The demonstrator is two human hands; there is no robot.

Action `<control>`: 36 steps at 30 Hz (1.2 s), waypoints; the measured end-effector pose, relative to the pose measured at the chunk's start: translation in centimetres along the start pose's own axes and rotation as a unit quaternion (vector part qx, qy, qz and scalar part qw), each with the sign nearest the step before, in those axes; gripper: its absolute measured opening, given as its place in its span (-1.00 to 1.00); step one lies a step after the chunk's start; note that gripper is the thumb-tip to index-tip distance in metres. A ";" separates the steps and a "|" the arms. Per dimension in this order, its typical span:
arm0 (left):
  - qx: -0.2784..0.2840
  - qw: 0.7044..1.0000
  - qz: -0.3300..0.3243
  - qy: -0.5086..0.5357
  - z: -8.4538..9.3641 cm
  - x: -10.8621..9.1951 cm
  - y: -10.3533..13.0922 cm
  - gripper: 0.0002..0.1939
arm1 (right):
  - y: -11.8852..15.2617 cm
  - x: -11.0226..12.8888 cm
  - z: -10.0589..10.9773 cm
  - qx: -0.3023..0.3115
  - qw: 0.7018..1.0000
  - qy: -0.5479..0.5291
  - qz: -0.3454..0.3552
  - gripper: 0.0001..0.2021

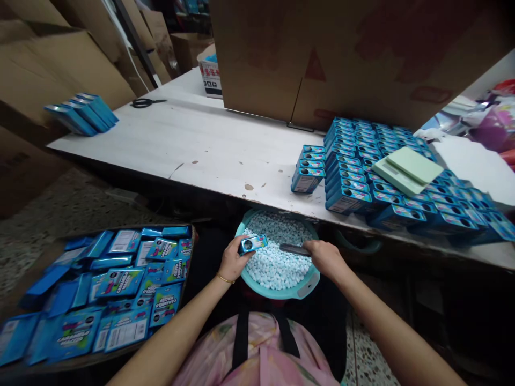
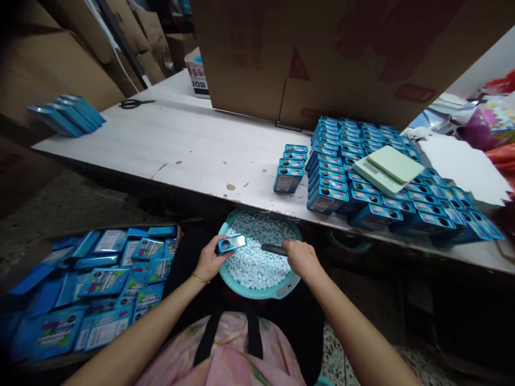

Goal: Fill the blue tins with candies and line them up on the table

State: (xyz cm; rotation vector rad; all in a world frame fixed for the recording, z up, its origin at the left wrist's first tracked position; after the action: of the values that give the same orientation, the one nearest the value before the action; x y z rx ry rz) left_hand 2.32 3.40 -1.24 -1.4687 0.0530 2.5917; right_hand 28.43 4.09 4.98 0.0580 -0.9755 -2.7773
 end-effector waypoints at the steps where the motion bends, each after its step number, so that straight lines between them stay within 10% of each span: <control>1: -0.002 1.000 0.005 0.009 0.3 0.2 0.1 -0.60 | -1.0 -0.2 -1.7 0.012 1.000 -0.011 -0.012 -0.65; 8: -0.041 0.997 0.053 0.042 1.3 0.7 0.4 -0.57 | -7.9 7.3 -8.1 0.018 0.994 -0.102 0.026 -0.63; 13: -0.076 0.994 0.062 0.042 2.8 0.5 0.4 -0.58 | -8.5 6.4 -8.0 -0.018 0.963 -0.260 0.067 -0.68; 22: -0.044 0.998 0.031 -0.014 1.9 -0.1 -0.3 -0.60 | -2.1 1.3 -2.0 -0.083 0.919 -0.348 0.167 -0.69; 36: 0.043 0.995 -0.039 -0.085 -2.3 -2.4 -0.3 -0.62 | 2.4 6.9 6.4 -0.018 0.996 0.048 0.075 -0.73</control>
State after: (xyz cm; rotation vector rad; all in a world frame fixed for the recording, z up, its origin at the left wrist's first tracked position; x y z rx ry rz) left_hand 5.55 3.17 -0.36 -1.1945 0.0837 2.6058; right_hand 21.39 4.85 11.65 0.1061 -0.8690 -2.6282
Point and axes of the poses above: each hand's wrist, its own y-axis away from the middle knuckle, its own z-axis out of the back of the hand, x = y × z, the point moved 5 cm from there along -y, towards the middle knuckle, and after that the axes turned 11 degrees about x, right-handed, at the moved point
